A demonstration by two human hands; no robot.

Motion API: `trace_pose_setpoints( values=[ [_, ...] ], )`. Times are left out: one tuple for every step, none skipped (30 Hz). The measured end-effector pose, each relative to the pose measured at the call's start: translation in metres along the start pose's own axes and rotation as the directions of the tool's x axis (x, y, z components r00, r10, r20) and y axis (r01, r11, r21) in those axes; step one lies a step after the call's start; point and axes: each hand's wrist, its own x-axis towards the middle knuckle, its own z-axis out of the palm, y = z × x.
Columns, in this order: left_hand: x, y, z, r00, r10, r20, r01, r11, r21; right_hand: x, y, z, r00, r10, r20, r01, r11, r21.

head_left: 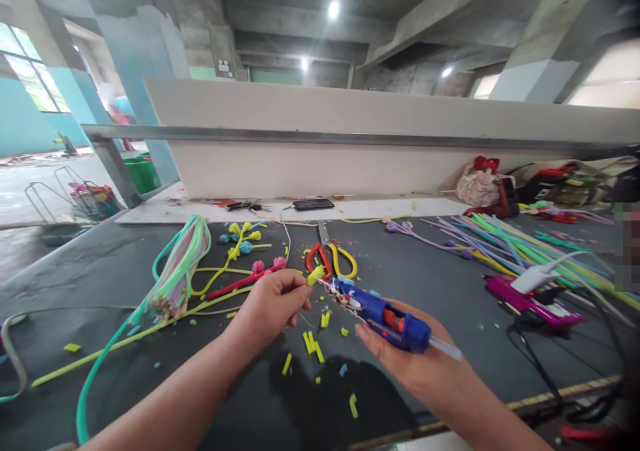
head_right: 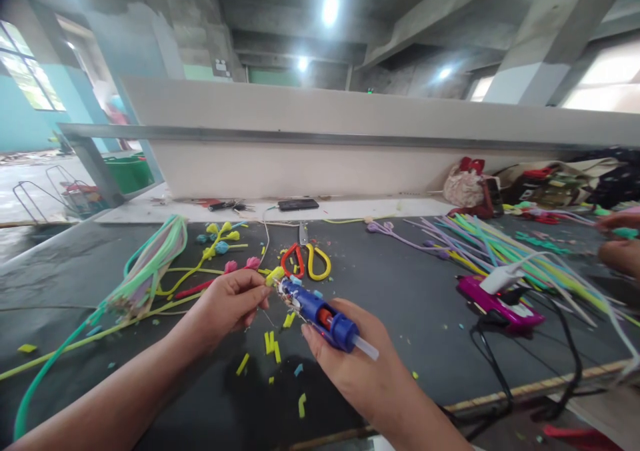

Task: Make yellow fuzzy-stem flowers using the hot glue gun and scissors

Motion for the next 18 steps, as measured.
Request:
trace_pose_setpoints(
  values=[
    [0.0001,-0.0002,-0.0001,1.0,0.006,-0.002,-0.006,1.0,-0.002,-0.0002,0.0014,0.0007,1.0,0.006,-0.013,-0.006,1.0,-0.005],
    [0.0001,-0.0004,-0.0001,1.0,0.012,-0.001,-0.012,1.0,-0.008,-0.0002,0.0023,0.0012,1.0,0.011,-0.026,-0.012,1.0,-0.011],
    [0.0,-0.0007,-0.0001,1.0,0.017,-0.002,-0.017,1.0,-0.012,0.0001,0.0026,0.0016,0.999,0.017,-0.04,-0.017,1.0,-0.018],
    [0.0,-0.0009,0.0,1.0,0.02,-0.001,-0.02,1.0,-0.014,0.0006,0.0021,0.002,0.999,0.021,-0.05,-0.022,0.999,-0.025],
    [-0.0001,-0.0011,0.0001,1.0,0.022,0.0,-0.022,1.0,-0.013,0.0012,0.0011,0.0024,0.998,0.021,-0.056,-0.023,0.999,-0.032],
    [-0.0002,-0.0011,0.0001,1.0,0.025,0.001,-0.025,1.0,-0.012,0.0019,-0.0004,0.0028,0.998,0.019,-0.062,-0.021,0.999,-0.038],
    [-0.0003,-0.001,0.0,1.0,0.029,0.002,-0.029,1.0,-0.013,0.0024,-0.0022,0.0034,0.998,0.013,-0.063,-0.016,0.999,-0.047],
    [-0.0004,-0.0007,-0.0001,0.999,0.035,0.005,-0.035,0.999,-0.012,0.0028,-0.0038,0.004,0.998,0.007,-0.069,-0.011,0.998,-0.058],
    [-0.0006,-0.0003,-0.0004,0.999,0.043,0.009,-0.043,0.999,-0.011,0.0029,-0.0052,0.0047,0.997,0.002,-0.078,-0.008,0.998,-0.069],
    [-0.0008,0.0002,-0.0007,0.999,0.052,0.012,-0.051,0.999,-0.008,0.0026,-0.006,0.0056,0.996,-0.001,-0.087,-0.005,0.997,-0.078],
    [-0.001,0.0007,-0.0011,0.998,0.059,0.013,-0.059,0.998,-0.005,0.0021,-0.0063,0.0065,0.996,-0.002,-0.092,-0.006,0.996,-0.085],
    [-0.0013,0.0013,-0.0015,0.998,0.064,0.014,-0.064,0.998,-0.001,0.0013,-0.0061,0.0074,0.996,0.002,-0.09,-0.01,0.996,-0.087],
    [-0.0015,0.0018,-0.0018,0.997,0.07,0.013,-0.07,0.998,0.001,0.0003,-0.0057,0.0082,0.996,0.006,-0.084,-0.013,0.996,-0.083],
    [-0.0018,0.0023,-0.0019,0.997,0.076,0.011,-0.076,0.997,0.002,-0.0007,-0.0052,0.009,0.997,0.012,-0.073,-0.018,0.997,-0.073],
    [-0.002,0.0026,-0.002,0.997,0.079,0.01,-0.079,0.997,0.007,-0.0018,-0.0048,0.0096,0.998,0.021,-0.056,-0.024,0.998,-0.061],
    [-0.0023,0.0028,-0.002,0.997,0.079,0.01,-0.079,0.997,0.015,-0.0027,-0.0046,0.0099,0.999,0.03,-0.039,-0.032,0.998,-0.052],
    [-0.0025,0.0029,-0.0018,0.997,0.076,0.009,-0.077,0.997,0.024,-0.0033,-0.0047,0.0101,0.999,0.038,-0.026,-0.039,0.998,-0.047],
    [-0.0026,0.0028,-0.0015,0.998,0.07,0.007,-0.07,0.997,0.031,-0.0036,-0.005,0.0099,0.999,0.041,-0.025,-0.042,0.998,-0.046]
  ],
)
